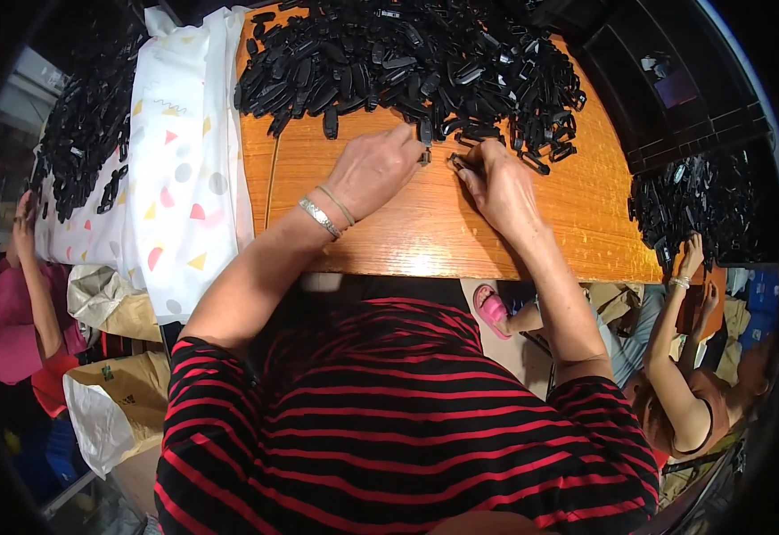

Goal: Sorting and inspecting small black hardware components on a wooden workbench in a manufacturing environment.

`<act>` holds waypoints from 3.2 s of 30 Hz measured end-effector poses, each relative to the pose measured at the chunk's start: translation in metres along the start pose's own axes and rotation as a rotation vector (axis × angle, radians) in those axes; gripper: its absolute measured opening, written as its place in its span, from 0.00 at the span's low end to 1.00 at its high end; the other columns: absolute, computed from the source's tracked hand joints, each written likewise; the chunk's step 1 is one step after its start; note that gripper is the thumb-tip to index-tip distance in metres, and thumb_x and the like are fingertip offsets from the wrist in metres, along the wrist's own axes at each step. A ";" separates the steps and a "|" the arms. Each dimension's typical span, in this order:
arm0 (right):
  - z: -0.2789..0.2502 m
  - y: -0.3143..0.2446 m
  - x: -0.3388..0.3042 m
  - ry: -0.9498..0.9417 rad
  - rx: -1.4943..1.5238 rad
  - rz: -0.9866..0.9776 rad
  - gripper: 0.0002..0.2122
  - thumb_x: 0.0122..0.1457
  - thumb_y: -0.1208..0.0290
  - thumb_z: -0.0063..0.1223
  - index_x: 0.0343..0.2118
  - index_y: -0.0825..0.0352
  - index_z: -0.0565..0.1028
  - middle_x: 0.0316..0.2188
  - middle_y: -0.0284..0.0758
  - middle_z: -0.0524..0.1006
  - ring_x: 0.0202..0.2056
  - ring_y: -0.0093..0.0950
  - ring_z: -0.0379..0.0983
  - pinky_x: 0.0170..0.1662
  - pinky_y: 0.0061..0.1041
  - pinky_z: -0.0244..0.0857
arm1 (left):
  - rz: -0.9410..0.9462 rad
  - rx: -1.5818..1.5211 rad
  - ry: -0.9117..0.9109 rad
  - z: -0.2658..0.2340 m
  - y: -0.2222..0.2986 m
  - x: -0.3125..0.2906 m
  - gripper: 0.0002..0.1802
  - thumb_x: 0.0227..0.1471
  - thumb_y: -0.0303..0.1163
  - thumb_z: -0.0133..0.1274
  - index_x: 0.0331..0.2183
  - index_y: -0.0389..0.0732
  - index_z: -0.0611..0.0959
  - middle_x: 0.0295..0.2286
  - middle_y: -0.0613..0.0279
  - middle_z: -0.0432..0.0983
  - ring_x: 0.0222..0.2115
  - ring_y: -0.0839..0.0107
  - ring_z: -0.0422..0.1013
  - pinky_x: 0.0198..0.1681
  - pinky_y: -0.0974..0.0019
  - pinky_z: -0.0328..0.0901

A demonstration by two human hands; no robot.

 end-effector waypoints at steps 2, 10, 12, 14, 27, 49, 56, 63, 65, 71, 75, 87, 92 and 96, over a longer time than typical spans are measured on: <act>-0.002 -0.003 -0.006 0.088 0.303 0.023 0.10 0.54 0.75 0.61 0.37 0.72 0.73 0.30 0.42 0.76 0.28 0.33 0.74 0.32 0.28 0.68 | -0.047 -0.060 0.061 -0.002 0.000 -0.007 0.10 0.48 0.28 0.59 0.36 0.40 0.80 0.29 0.58 0.72 0.26 0.62 0.73 0.29 0.61 0.68; -0.003 -0.043 -0.020 0.298 0.781 0.046 0.10 0.57 0.78 0.59 0.42 0.70 0.74 0.33 0.28 0.72 0.29 0.15 0.68 0.33 0.14 0.64 | -0.731 -1.380 0.177 -0.016 0.007 -0.035 0.13 0.55 0.25 0.56 0.43 0.34 0.80 0.31 0.69 0.76 0.29 0.84 0.71 0.29 0.78 0.67; -0.006 -0.053 -0.018 0.288 0.804 0.017 0.11 0.57 0.79 0.59 0.42 0.70 0.74 0.33 0.28 0.72 0.29 0.14 0.68 0.33 0.14 0.64 | -0.699 -1.369 0.186 -0.020 0.009 -0.037 0.13 0.55 0.25 0.56 0.44 0.34 0.80 0.32 0.68 0.77 0.29 0.84 0.71 0.28 0.79 0.66; -0.006 -0.058 -0.018 0.283 0.823 -0.008 0.11 0.56 0.79 0.59 0.42 0.70 0.74 0.33 0.28 0.71 0.29 0.14 0.68 0.32 0.13 0.63 | -0.662 -1.361 0.191 -0.024 0.010 -0.038 0.13 0.55 0.25 0.56 0.44 0.34 0.80 0.32 0.68 0.77 0.28 0.84 0.70 0.28 0.79 0.66; -0.008 -0.082 -0.026 0.379 0.518 -0.227 0.14 0.49 0.82 0.63 0.40 0.68 0.75 0.31 0.36 0.72 0.25 0.22 0.69 0.26 0.18 0.65 | -0.552 -1.245 0.325 -0.026 0.024 -0.054 0.15 0.56 0.25 0.56 0.46 0.35 0.80 0.32 0.68 0.77 0.26 0.87 0.68 0.28 0.82 0.64; 0.023 -0.147 -0.069 0.230 0.998 -0.298 0.22 0.55 0.77 0.58 0.51 0.72 0.64 0.26 0.41 0.76 0.26 0.38 0.77 0.29 0.31 0.70 | -0.736 -1.437 0.346 -0.080 0.057 -0.111 0.10 0.61 0.33 0.48 0.36 0.37 0.80 0.28 0.68 0.76 0.19 0.86 0.63 0.20 0.81 0.55; 0.026 -0.117 -0.044 -0.058 0.707 -0.385 0.14 0.58 0.67 0.58 0.44 0.67 0.75 0.31 0.39 0.80 0.31 0.33 0.78 0.35 0.30 0.71 | -0.882 -0.572 0.178 -0.117 0.025 -0.245 0.08 0.56 0.30 0.56 0.33 0.35 0.83 0.24 0.65 0.78 0.22 0.78 0.70 0.26 0.73 0.65; 0.004 -0.008 0.023 0.179 0.256 0.070 0.15 0.59 0.66 0.56 0.46 0.68 0.74 0.27 0.46 0.80 0.30 0.42 0.78 0.34 0.36 0.70 | -0.830 0.421 -0.251 -0.125 0.024 -0.333 0.16 0.44 0.38 0.64 0.33 0.39 0.82 0.26 0.53 0.78 0.30 0.53 0.75 0.32 0.59 0.69; 0.008 0.001 0.034 0.154 0.189 0.065 0.15 0.59 0.64 0.56 0.44 0.68 0.74 0.27 0.46 0.79 0.31 0.43 0.78 0.34 0.37 0.70 | -0.696 0.541 -0.314 -0.128 0.031 -0.306 0.18 0.43 0.39 0.64 0.34 0.39 0.81 0.29 0.51 0.78 0.32 0.51 0.75 0.34 0.58 0.69; 0.016 -0.015 0.036 0.026 0.201 0.023 0.14 0.57 0.62 0.59 0.29 0.69 0.70 0.24 0.46 0.76 0.28 0.45 0.75 0.31 0.39 0.67 | -0.538 -0.528 -0.398 -0.112 0.039 -0.158 0.10 0.49 0.30 0.60 0.35 0.37 0.81 0.29 0.51 0.76 0.32 0.57 0.75 0.35 0.62 0.68; 0.015 -0.013 0.027 0.032 0.300 -0.057 0.11 0.53 0.72 0.63 0.29 0.68 0.69 0.21 0.42 0.73 0.24 0.39 0.73 0.29 0.34 0.65 | -0.314 -0.384 -0.081 -0.078 0.009 -0.074 0.08 0.50 0.29 0.57 0.34 0.37 0.80 0.29 0.53 0.75 0.30 0.56 0.74 0.33 0.61 0.68; -0.002 -0.020 -0.001 0.107 0.327 -0.032 0.15 0.56 0.75 0.57 0.47 0.68 0.70 0.34 0.43 0.79 0.35 0.41 0.78 0.36 0.33 0.71 | -0.219 -0.060 0.133 -0.008 -0.021 0.003 0.12 0.45 0.29 0.61 0.35 0.40 0.80 0.32 0.57 0.74 0.33 0.54 0.73 0.36 0.56 0.69; -0.001 -0.036 0.010 0.239 0.396 -0.120 0.09 0.55 0.77 0.57 0.40 0.70 0.74 0.31 0.41 0.76 0.30 0.37 0.76 0.33 0.30 0.70 | -0.417 -0.321 0.170 -0.012 -0.035 -0.011 0.08 0.48 0.27 0.59 0.34 0.36 0.82 0.31 0.59 0.75 0.30 0.61 0.75 0.34 0.63 0.69; -0.001 -0.056 0.019 0.341 0.464 -0.200 0.10 0.54 0.79 0.58 0.40 0.70 0.74 0.32 0.39 0.74 0.27 0.32 0.74 0.30 0.25 0.68 | -0.582 -0.854 0.150 -0.015 -0.043 -0.027 0.11 0.55 0.25 0.56 0.42 0.35 0.80 0.34 0.63 0.78 0.30 0.76 0.76 0.35 0.76 0.70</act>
Point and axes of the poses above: each hand's wrist, its own x-axis towards the middle knuckle, its own z-axis out of the palm, y = z × x, the point moved 5 cm from there along x, towards the middle knuckle
